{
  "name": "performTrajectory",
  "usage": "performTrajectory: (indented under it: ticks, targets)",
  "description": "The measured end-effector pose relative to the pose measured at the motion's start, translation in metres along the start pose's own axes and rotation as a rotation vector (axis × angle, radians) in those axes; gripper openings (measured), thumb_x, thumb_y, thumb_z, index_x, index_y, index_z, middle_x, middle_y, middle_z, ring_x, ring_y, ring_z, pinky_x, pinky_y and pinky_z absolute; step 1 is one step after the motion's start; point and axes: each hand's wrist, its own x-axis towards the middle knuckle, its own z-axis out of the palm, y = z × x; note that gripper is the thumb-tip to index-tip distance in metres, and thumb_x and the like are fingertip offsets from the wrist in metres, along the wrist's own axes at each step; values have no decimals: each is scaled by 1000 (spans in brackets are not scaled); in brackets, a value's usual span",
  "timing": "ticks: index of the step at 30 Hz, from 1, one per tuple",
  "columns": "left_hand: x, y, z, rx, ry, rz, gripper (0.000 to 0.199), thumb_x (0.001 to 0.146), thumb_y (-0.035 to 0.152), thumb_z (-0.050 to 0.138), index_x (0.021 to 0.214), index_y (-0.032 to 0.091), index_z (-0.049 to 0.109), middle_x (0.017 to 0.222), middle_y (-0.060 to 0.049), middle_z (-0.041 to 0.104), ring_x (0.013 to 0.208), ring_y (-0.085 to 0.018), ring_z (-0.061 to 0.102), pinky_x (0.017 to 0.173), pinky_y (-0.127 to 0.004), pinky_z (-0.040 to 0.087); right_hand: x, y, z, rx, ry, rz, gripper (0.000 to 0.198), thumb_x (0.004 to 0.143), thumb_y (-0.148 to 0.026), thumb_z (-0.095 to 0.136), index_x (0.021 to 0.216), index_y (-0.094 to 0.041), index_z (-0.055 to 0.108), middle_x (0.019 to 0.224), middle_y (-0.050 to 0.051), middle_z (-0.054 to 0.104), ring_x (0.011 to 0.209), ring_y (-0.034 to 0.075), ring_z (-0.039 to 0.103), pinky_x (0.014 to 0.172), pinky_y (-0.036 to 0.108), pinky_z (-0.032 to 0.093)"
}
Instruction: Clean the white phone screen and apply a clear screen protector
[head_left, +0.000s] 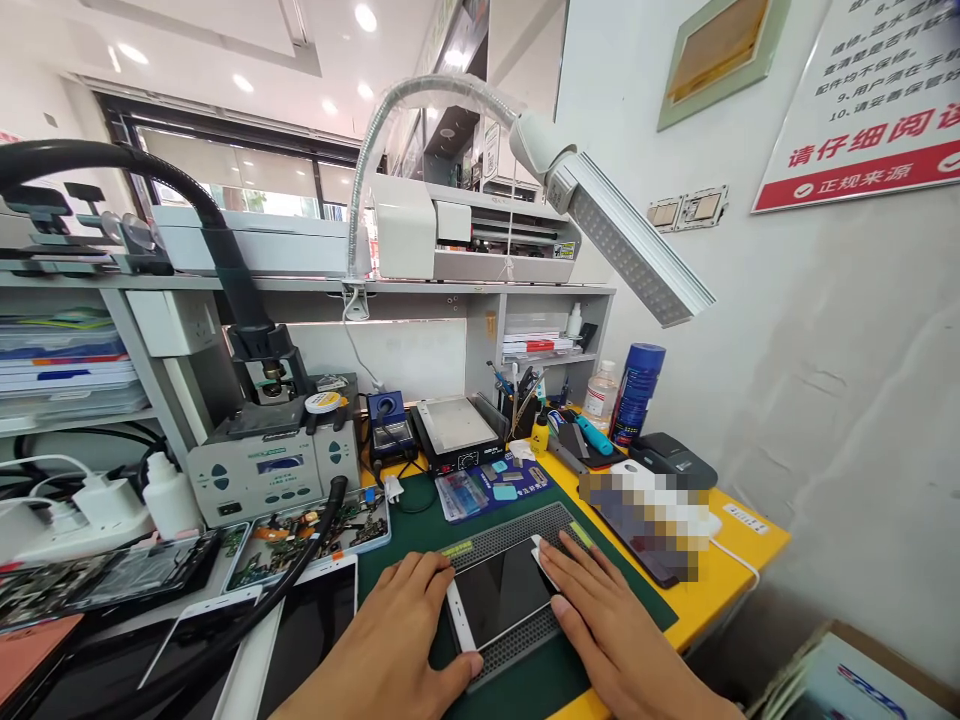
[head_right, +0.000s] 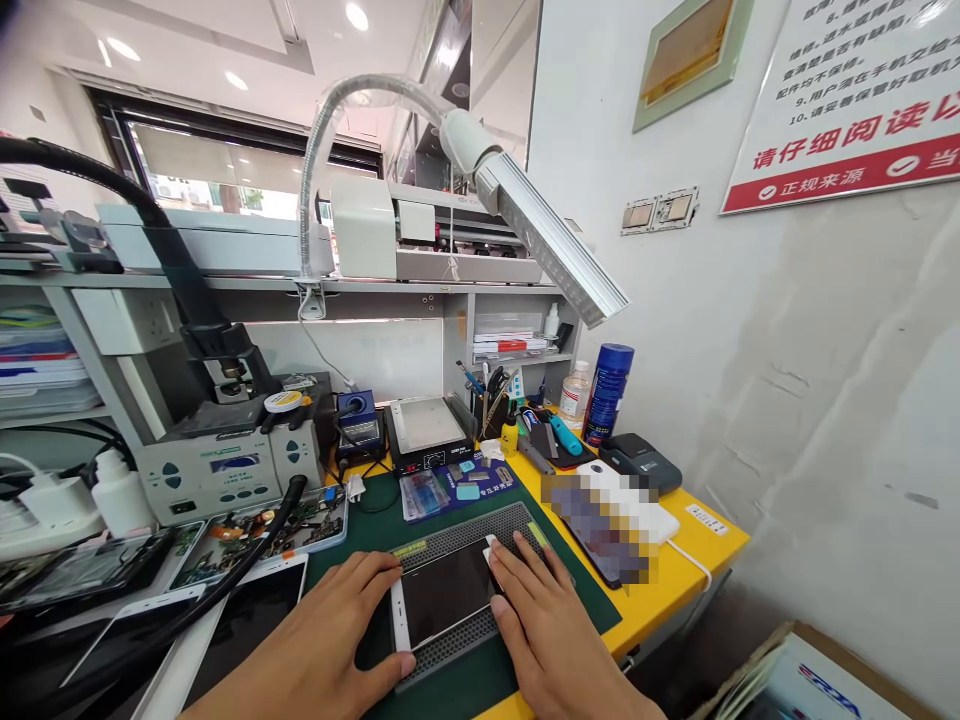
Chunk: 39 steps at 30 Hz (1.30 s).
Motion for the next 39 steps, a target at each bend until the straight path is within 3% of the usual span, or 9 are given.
performTrajectory:
  ticks: [13,23,33,39]
  targets:
    - [1,0,-1,13,-34,-12,67,81,54,57,138,18,54,139,-11,52,128,-33,45,109,-47,38,0,-3,-4,-27,-123,29,57,103,-49,28,155,-38,8,160,-10,13,149,25,8,121,53,11]
    - [0,-2,0,6,5,5,65,81,53,58,135,18,56,134,-11,55,125,-33,47,108,-46,38,25,-9,-5,-42,-122,70,57,102,-55,21,155,-32,16,159,-9,18,149,26,9,121,54,10]
    - [0,-3,-1,1,63,-67,68,72,55,65,127,15,61,129,-13,55,121,-33,48,105,-45,38,34,-42,15,-26,-80,-106,55,103,-47,26,154,-28,20,159,-3,21,148,30,11,119,60,6]
    - [-1,-10,7,28,120,-5,49,77,37,55,121,16,63,121,-12,58,114,-31,51,98,-43,42,43,-75,18,16,-153,-270,56,103,-44,27,155,-24,17,159,0,19,148,34,8,116,66,5]
